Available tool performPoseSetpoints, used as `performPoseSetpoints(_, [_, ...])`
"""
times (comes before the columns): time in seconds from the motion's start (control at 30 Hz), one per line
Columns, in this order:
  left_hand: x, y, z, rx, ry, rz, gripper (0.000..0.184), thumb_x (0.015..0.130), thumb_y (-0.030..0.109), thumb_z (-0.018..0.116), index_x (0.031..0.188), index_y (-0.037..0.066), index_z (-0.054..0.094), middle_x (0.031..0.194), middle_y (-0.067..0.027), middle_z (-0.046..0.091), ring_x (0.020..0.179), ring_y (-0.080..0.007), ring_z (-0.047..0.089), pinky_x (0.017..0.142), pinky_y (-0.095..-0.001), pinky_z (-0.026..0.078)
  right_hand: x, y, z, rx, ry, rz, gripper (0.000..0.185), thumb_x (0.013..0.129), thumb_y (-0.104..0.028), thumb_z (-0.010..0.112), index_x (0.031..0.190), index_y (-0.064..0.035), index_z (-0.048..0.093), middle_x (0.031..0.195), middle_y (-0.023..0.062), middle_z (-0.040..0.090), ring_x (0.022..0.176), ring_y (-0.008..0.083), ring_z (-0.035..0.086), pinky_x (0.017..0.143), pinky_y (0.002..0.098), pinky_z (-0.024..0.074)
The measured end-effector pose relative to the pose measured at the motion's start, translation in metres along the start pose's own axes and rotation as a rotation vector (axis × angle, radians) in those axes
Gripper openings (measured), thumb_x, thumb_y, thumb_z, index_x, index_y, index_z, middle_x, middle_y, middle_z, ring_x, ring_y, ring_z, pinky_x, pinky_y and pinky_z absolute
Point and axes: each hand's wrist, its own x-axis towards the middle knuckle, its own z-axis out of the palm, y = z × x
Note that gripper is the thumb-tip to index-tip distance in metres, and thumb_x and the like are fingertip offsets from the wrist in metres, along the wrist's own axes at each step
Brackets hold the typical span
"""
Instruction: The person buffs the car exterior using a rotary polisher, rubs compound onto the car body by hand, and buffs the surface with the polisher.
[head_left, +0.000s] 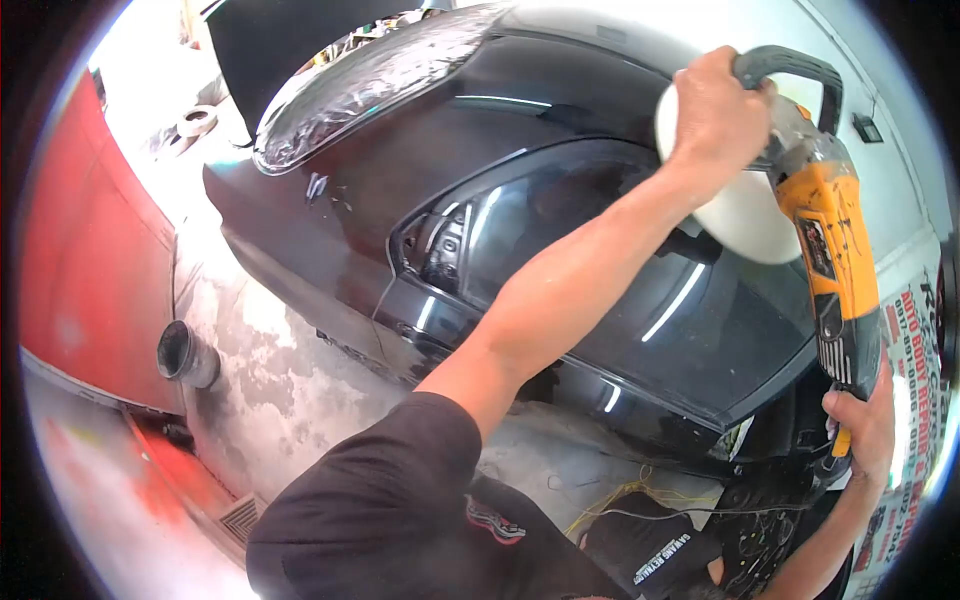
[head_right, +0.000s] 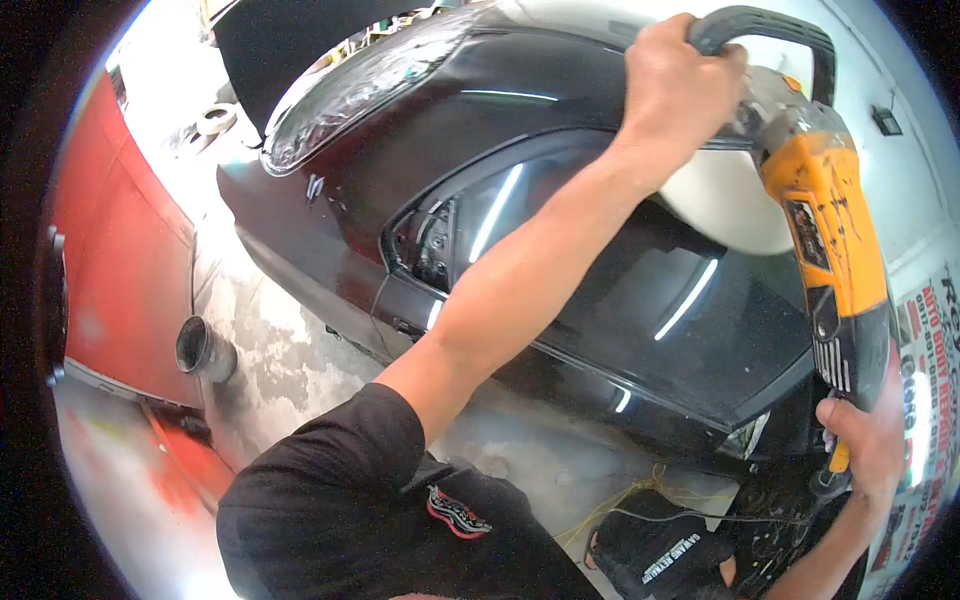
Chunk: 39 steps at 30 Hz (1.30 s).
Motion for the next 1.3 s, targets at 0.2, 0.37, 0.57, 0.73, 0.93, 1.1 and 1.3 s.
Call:
performPoseSetpoints(0.2, [-0.138,0.037,0.115,-0.019,0.187,0.197,0.015,0.082,0.006,0.07,0.084,-0.007,0.065,0.066,-0.0169,0.068,0.058,-0.0216,0.067,0.06,-0.0368,0.052,-0.085,0.141,-0.147,0.065,-0.139,-0.014,0.095,0.066,-0.002,0.07,0.153,-0.0008,0.032,0.122,0.0094,0.06,0.102,0.0164,0.059,0.088,0.0281,0.0496])
performPoseSetpoints(0.37, [-0.161,0.078,0.112,-0.018,0.159,0.127,0.014,0.083,0.009,0.07,0.086,-0.004,0.066,0.066,-0.0148,0.066,0.06,-0.0197,0.063,0.061,-0.0367,0.049,-0.101,0.142,-0.168,0.154,-0.174,-0.038,0.097,0.067,0.007,0.068,0.155,-0.0004,0.027,0.127,0.0105,0.058,0.111,0.0178,0.058,0.095,0.0302,0.0488])
performPoseSetpoints(0.57, [-0.206,0.086,0.079,0.031,0.224,0.176,0.011,0.089,0.007,0.069,0.092,-0.002,0.066,0.071,0.0023,0.059,0.061,-0.0082,0.051,0.057,-0.0282,0.044,-0.142,0.139,-0.154,0.14,-0.151,-0.079,0.103,0.065,0.012,0.069,0.155,0.0043,0.02,0.136,0.0167,0.054,0.126,0.0252,0.053,0.111,0.0375,0.0392])
performPoseSetpoints(0.73, [-0.217,0.041,-0.075,-0.053,0.354,0.021,0.013,0.093,0.008,0.071,0.102,0.002,0.064,0.071,0.003,0.056,0.049,-0.0056,0.049,0.043,-0.0245,0.038,-0.132,0.067,-0.011,0.169,-0.32,-0.225,0.089,0.069,0.011,0.068,0.148,-0.0015,0.031,0.129,0.0152,0.058,0.124,0.0235,0.055,0.109,0.0373,0.039])
performPoseSetpoints(0.93, [-0.29,0.045,-0.148,-0.025,0.553,-0.01,0.01,0.098,0.015,0.067,0.097,0.006,0.062,0.059,0.0038,0.05,0.047,-0.0057,0.042,0.043,-0.0254,0.034,-0.152,0.069,0.041,-0.104,-0.505,-0.154,0.091,0.074,-0.002,0.076,0.149,-0.0029,0.025,0.116,0.0258,0.066,0.112,0.0426,0.065,0.096,0.0407,0.0485])
performPoseSetpoints(1.1, [-0.328,0.039,-0.219,0.024,0.589,-0.01,0.018,0.099,0.013,0.065,0.088,0.004,0.054,0.057,0.002,0.047,0.045,-0.0068,0.041,0.043,-0.0263,0.038,-0.152,0.067,0.1,-0.152,-0.678,-0.265,0.093,0.079,-0.013,0.072,0.152,0.0008,0.015,0.091,0.0317,0.068,0.085,0.0508,0.067,0.08,0.055,0.0519])
performPoseSetpoints(1.3, [-0.311,0.057,-0.204,0.078,0.497,-0.01,0.017,0.098,0.012,0.067,0.089,0.003,0.056,0.059,0.0032,0.046,0.044,-0.0055,0.039,0.042,-0.0252,0.036,-0.153,0.088,0.103,-0.011,-0.618,-0.275,0.093,0.079,-0.014,0.074,0.152,-0.0004,0.018,0.095,0.0307,0.069,0.09,0.0499,0.067,0.084,0.0514,0.0523])
